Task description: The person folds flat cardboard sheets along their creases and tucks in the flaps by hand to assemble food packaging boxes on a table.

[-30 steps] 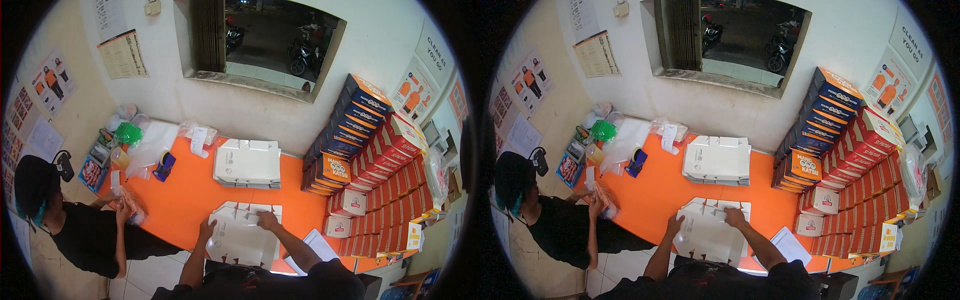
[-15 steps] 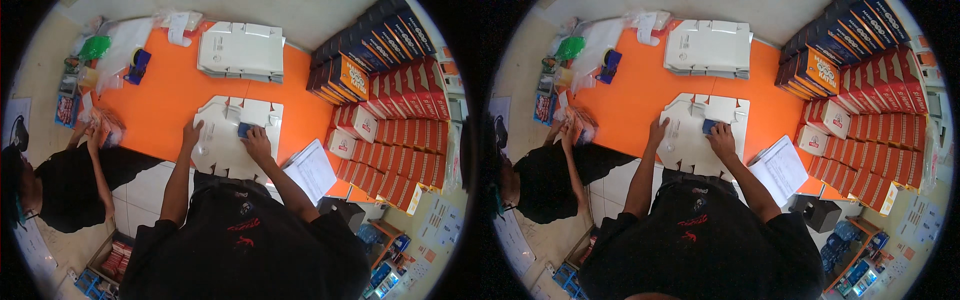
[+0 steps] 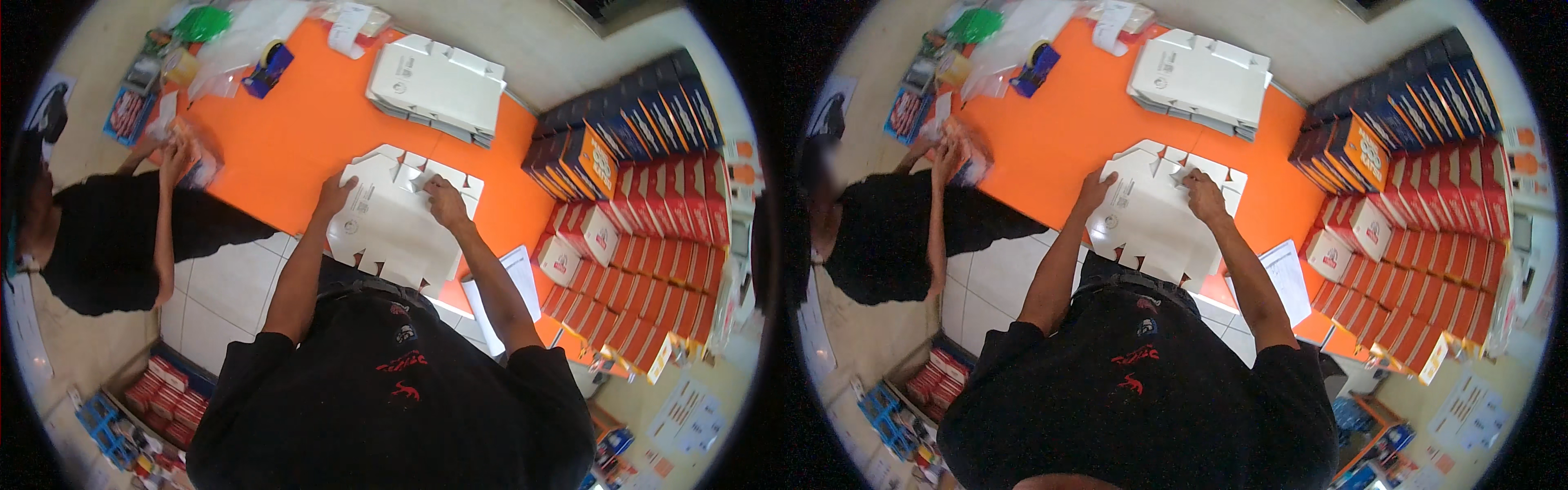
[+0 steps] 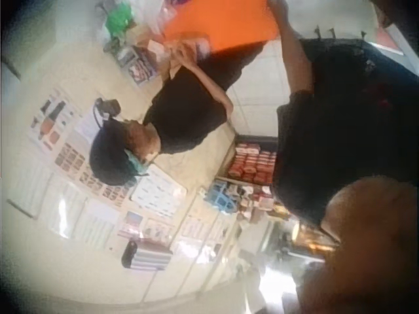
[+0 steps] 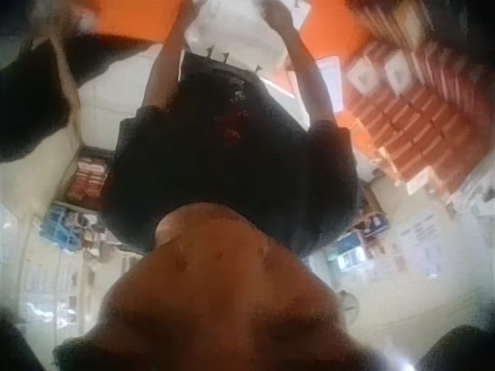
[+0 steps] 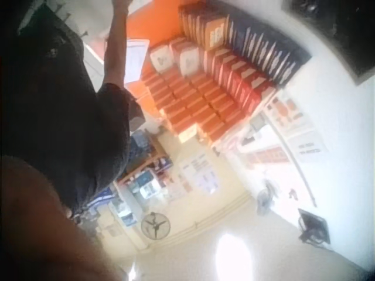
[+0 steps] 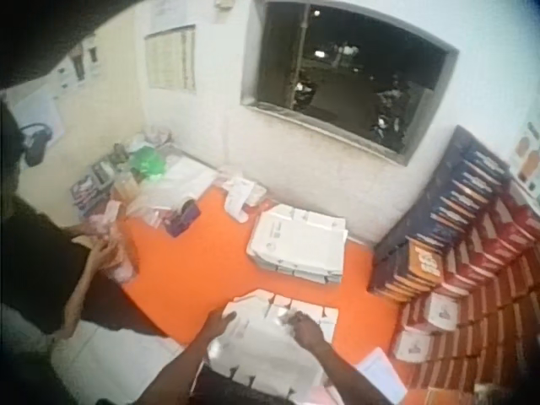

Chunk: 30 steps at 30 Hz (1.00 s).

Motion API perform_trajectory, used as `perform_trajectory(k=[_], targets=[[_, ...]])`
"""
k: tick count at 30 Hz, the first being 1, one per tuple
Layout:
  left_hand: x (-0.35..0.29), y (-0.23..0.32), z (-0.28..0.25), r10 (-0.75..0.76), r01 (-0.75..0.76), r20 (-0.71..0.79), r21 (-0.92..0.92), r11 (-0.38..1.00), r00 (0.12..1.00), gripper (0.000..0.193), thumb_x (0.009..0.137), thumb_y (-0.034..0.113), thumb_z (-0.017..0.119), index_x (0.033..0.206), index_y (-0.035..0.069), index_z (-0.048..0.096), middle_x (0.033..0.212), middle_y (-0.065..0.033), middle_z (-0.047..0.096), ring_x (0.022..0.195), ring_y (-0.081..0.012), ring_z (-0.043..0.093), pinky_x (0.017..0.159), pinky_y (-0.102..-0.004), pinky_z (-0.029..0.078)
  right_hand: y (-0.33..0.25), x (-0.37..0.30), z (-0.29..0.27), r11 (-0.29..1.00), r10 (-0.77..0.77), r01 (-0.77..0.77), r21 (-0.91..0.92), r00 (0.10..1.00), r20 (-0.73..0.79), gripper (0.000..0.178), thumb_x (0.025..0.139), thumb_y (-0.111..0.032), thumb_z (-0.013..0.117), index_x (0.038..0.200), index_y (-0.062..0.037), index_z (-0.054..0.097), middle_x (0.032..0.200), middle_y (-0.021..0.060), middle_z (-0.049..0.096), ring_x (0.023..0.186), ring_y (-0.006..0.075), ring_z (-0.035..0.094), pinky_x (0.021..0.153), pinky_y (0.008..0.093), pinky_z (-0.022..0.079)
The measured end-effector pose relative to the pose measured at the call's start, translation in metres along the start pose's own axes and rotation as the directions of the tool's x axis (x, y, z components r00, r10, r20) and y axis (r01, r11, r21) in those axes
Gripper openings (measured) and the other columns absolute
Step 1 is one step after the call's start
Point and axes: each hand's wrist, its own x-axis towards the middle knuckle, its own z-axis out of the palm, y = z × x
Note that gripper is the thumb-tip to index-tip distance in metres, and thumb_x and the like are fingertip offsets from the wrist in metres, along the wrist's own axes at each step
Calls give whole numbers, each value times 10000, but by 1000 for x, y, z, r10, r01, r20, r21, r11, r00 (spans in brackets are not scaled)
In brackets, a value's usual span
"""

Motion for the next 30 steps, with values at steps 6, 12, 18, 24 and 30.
perform_trajectory(k=[6,12,18,24,30], targets=[[3,3,8,69,-59,-131,74,995,989,379,845,248,628,1156,32,599,1057,-186,650,1004,-304,615,879,-379,454,-36,-38,31,983,100,-110,-147,992,-73,222,778,-103,542,973,-1,572,1001,159,530,897,335,555,742,424,510],[3,-1,3,17,-17,-22,1,1000,1000,409,860,253,619,1196,24,570,1073,-183,643,994,-283,616,875,-370,457,-47,-20,6,975,191,-182,-127,980,63,552,781,-347,671,1182,1,522,1151,245,501,988,402,553,834,437,496],[-20,46,3,146,-90,123,-375,923,982,431,916,261,587,1264,16,519,1130,-81,606,981,-157,582,852,-320,472,-9,50,-31,952,290,-299,73,951,108,644,666,-325,794,1177,-18,551,1020,162,583,913,290,630,734,403,514],[-7,4,11,199,-218,-110,-203,955,974,376,891,207,603,1219,28,558,1100,-110,636,989,-234,600,878,-360,454,-15,64,7,997,79,-82,10,986,147,260,682,-210,752,769,-6,615,803,162,636,719,286,632,642,407,492],[-6,-7,7,118,-112,-145,50,992,982,348,851,232,625,1136,32,605,1012,-140,667,946,-252,628,842,-357,469,-87,0,55,955,-20,15,-297,1000,-14,335,794,-272,648,911,38,596,914,198,551,956,383,560,935,496,394]])
